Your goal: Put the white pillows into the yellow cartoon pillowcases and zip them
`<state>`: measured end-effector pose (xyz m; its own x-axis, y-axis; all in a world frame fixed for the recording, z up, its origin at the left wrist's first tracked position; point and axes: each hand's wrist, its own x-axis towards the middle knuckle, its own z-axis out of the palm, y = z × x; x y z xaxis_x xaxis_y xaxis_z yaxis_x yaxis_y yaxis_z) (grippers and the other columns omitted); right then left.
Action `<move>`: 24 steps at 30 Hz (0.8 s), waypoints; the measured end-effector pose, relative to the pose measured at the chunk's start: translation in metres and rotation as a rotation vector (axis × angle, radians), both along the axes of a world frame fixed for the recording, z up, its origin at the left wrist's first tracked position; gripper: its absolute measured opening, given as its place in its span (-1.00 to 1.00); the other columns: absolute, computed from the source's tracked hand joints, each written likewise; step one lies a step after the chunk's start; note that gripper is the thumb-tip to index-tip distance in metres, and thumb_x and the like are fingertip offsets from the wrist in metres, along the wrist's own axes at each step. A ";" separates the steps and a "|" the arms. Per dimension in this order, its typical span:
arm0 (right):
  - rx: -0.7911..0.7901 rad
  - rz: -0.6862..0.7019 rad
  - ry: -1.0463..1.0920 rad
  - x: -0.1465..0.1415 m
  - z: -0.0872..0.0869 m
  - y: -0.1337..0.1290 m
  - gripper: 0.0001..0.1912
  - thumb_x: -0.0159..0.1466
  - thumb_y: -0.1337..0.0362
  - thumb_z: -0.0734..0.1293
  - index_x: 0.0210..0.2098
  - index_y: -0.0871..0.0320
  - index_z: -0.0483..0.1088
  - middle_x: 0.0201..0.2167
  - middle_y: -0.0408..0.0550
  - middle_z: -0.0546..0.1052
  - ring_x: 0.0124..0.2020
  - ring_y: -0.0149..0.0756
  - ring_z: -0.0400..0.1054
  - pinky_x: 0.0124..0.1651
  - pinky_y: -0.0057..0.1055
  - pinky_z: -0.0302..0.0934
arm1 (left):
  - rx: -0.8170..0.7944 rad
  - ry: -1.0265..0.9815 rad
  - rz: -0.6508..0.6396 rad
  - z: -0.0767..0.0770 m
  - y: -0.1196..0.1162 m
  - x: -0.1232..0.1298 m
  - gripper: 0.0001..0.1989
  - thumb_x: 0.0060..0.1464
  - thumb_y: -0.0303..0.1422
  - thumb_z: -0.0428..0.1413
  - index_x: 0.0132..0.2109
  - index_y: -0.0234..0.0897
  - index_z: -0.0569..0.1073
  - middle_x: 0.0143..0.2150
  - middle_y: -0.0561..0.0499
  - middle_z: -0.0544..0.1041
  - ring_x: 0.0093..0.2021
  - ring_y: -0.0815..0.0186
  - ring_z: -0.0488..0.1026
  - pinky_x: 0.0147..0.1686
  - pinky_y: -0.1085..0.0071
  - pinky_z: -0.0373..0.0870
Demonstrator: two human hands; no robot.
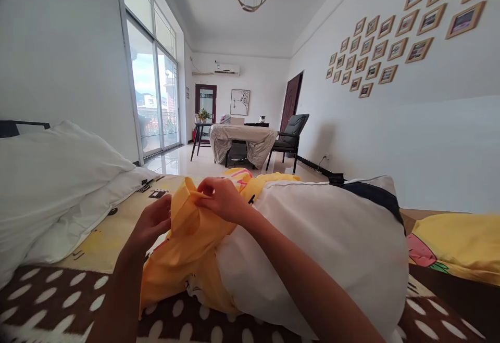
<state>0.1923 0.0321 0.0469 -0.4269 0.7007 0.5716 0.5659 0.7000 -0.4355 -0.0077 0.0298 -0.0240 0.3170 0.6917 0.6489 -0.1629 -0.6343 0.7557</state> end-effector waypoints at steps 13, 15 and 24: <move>0.302 0.020 0.137 0.018 0.011 -0.018 -0.82 0.25 0.27 0.29 -0.46 0.17 0.42 -0.46 -0.10 0.45 -0.40 -0.37 0.29 -0.31 -0.40 0.15 | 0.124 0.010 0.236 0.004 -0.005 0.013 -0.81 0.15 -0.28 0.08 -0.37 -0.28 0.45 -0.39 0.04 0.44 -0.36 0.36 0.35 -0.31 0.47 0.32; 0.471 0.053 0.078 0.017 0.009 -0.023 -0.86 0.24 0.29 0.31 -0.44 0.15 0.42 -0.45 -0.10 0.45 -0.39 -0.37 0.29 -0.26 -0.40 0.16 | 0.108 -0.028 0.184 0.002 -0.003 0.014 -0.85 0.14 -0.30 0.10 -0.32 -0.28 0.48 -0.36 0.03 0.44 -0.36 0.37 0.36 -0.33 0.47 0.33; 0.489 -0.034 -0.389 -0.002 -0.004 -0.016 -0.78 0.30 0.33 0.21 -0.46 0.19 0.38 -0.49 -0.09 0.43 -0.49 -0.39 0.21 -0.38 -0.43 0.01 | 0.107 -0.065 0.105 -0.001 -0.001 0.020 -0.83 0.12 -0.30 0.13 -0.19 -0.27 0.52 -0.23 -0.06 0.49 -0.22 0.27 0.42 -0.21 0.39 0.39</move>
